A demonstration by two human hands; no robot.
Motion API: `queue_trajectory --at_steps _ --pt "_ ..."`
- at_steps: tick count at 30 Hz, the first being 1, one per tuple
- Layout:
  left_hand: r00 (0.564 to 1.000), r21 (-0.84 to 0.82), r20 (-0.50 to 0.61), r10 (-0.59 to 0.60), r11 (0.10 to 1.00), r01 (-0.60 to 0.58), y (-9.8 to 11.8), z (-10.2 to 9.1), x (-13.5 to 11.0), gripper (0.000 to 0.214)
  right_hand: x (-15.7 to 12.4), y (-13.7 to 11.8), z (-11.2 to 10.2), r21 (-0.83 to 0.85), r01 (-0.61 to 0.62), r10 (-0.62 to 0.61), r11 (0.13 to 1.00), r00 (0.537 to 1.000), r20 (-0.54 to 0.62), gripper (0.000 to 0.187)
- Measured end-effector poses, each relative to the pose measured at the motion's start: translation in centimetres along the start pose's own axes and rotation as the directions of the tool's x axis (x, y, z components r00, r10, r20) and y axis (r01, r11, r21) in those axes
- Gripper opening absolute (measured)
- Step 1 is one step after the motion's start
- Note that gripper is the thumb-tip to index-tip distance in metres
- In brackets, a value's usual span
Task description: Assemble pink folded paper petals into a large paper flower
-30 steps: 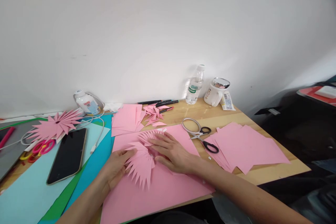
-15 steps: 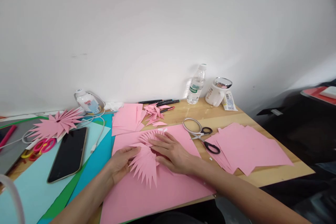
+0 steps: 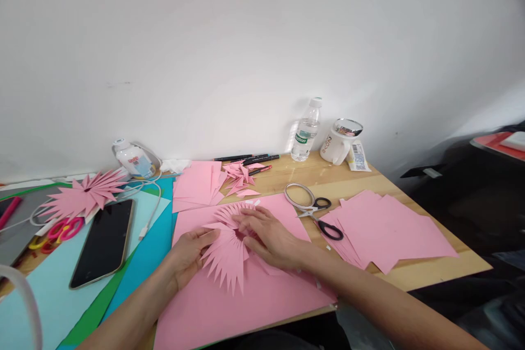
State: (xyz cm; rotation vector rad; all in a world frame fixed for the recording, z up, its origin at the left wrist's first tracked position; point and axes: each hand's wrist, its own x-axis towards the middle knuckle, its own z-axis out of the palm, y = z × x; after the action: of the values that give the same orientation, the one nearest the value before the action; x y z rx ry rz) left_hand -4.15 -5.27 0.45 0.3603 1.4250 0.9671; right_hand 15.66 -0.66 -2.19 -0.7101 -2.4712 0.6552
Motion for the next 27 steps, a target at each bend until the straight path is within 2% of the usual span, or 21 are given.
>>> queue_trajectory --at_steps 2,5,10,15,23,27 --pt "1.000 0.003 0.005 0.002 1.000 -0.002 0.0 0.0 0.1 0.010 0.7 0.5 -0.2 0.039 0.021 -0.020 0.999 0.999 -0.032 0.023" --pt "1.000 0.000 0.014 0.003 1.000 -0.003 -0.1 -0.2 0.2 0.010 2.0 1.3 -0.1 0.140 0.058 -0.045 0.988 0.994 -0.096 0.013" --pt "1.000 -0.008 0.021 0.004 1.000 -0.004 -0.1 -0.4 0.1 0.007 2.9 2.0 1.1 0.319 0.003 0.064 0.948 0.977 -0.202 0.006" --pt "0.999 -0.021 0.048 0.000 1.000 0.001 -0.1 -0.3 0.3 0.002 2.7 2.2 1.9 0.336 -0.002 0.083 0.942 0.971 -0.225 0.009" --pt "0.992 0.077 0.125 0.012 0.997 -0.022 -0.2 -0.2 1.1 0.021 2.7 2.1 2.1 0.357 -0.038 0.121 0.933 0.969 -0.214 0.010" --pt "0.994 0.102 0.113 0.007 0.995 -0.018 0.0 -0.1 1.0 0.024 2.8 2.0 2.0 0.353 -0.081 0.160 0.932 0.966 -0.202 0.011"
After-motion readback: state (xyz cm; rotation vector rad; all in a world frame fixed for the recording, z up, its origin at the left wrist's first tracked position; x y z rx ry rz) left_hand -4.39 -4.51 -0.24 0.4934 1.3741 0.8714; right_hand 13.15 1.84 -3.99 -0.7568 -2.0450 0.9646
